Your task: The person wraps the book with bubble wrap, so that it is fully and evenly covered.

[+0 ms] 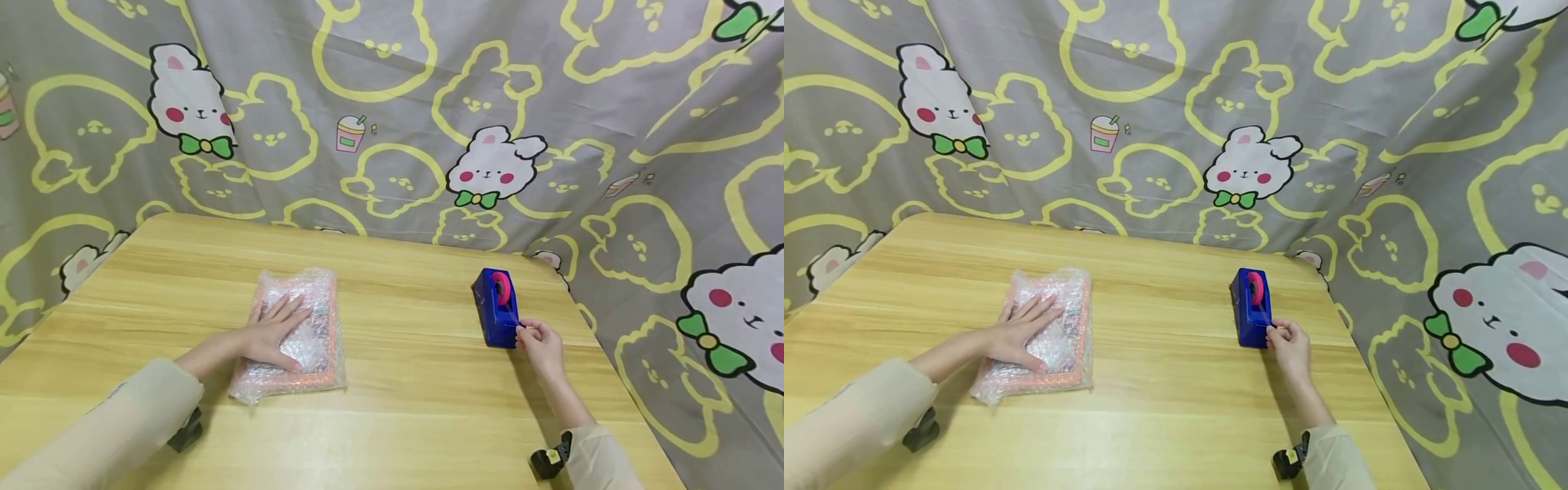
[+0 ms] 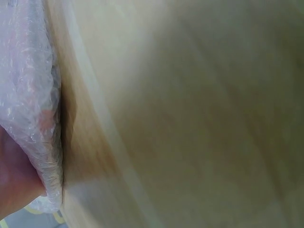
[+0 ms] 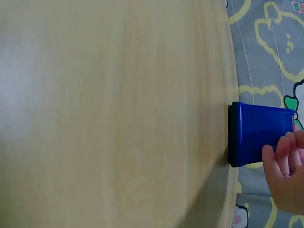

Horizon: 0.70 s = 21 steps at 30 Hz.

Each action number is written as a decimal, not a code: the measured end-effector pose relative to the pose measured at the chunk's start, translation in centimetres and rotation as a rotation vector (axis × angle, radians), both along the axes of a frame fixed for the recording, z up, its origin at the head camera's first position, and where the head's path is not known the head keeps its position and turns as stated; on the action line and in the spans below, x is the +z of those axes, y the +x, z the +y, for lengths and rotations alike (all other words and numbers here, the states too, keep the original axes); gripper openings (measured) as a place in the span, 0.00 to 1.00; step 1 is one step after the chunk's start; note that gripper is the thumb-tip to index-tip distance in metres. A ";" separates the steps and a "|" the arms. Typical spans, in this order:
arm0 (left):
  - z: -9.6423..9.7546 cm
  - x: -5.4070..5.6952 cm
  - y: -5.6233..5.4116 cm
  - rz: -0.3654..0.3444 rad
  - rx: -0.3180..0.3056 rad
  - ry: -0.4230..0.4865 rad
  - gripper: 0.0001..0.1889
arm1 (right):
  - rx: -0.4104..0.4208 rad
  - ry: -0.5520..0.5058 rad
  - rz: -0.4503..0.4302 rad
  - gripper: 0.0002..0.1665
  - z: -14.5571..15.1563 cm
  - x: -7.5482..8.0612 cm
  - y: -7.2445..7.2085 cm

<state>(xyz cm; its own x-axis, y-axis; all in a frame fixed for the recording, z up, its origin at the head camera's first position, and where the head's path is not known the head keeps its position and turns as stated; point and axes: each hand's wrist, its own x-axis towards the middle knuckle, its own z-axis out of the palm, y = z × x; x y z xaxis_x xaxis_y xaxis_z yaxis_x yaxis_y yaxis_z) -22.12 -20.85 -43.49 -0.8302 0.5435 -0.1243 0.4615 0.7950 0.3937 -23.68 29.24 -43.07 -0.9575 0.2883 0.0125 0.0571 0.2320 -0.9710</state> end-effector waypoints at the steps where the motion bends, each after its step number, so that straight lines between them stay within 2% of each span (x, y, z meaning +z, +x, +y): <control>1: 0.0 0.0 -0.1 0.001 -0.002 -0.001 0.57 | 0.007 0.029 0.000 0.11 -0.2 0.4 0.2; 3: 0.1 -0.1 -0.2 0.000 -0.005 0.000 0.57 | 0.023 0.081 -0.007 0.15 -0.5 1.1 0.6; 6: 0.2 -0.1 -0.3 -0.003 -0.007 0.001 0.57 | 0.022 0.085 -0.038 0.17 -0.5 1.6 0.8; 14: 0.3 -0.2 -0.5 0.001 -0.008 -0.003 0.57 | -0.016 0.211 -0.041 0.16 -0.5 1.8 0.3; 21: 0.1 -0.1 -0.4 -0.002 -0.011 -0.011 0.56 | -0.013 0.332 -0.054 0.16 -0.8 1.8 -0.2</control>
